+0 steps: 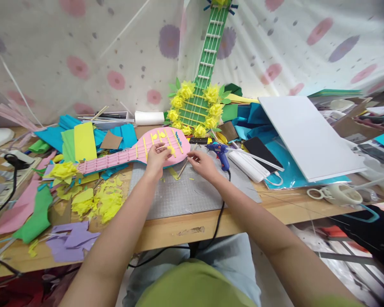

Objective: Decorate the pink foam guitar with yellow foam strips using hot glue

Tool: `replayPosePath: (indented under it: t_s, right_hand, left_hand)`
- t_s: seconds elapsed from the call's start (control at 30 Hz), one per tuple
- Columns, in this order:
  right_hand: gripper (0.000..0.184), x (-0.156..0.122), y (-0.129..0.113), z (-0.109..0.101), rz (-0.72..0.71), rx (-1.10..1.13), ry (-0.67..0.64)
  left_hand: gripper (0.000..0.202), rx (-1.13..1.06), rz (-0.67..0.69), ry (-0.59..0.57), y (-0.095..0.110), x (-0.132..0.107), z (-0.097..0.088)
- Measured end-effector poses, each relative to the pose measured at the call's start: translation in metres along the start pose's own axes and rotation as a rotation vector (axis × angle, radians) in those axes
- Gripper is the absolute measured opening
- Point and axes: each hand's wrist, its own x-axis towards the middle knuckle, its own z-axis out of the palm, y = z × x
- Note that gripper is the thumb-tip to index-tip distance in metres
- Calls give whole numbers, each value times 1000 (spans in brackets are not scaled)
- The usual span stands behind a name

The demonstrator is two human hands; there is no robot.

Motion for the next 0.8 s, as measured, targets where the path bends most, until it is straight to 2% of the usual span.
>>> replayPosePath:
  t_s: [0.13,0.23,0.47,0.63,0.8]
  right_hand:
    - [31,15,-17,-1,119,525,-53]
    - [32,20,-26,0,161,708,-74]
    - [26,18,-29,1,250,820,-59]
    - [25,20,-27,0,260,824,-97]
    - [23,20,-26,-1,258,810,-113]
  left_hand:
    - [34,-88,-34,-11,-12,-13,13]
    - [36,-125,-49,-14,-15,-19,18]
    - [24,-144,-102,11,-19,-22,13]
    - [19,-84,-117,-26,-24,-25,10]
    - [17,-89,-137,-13,-27,-26,11]
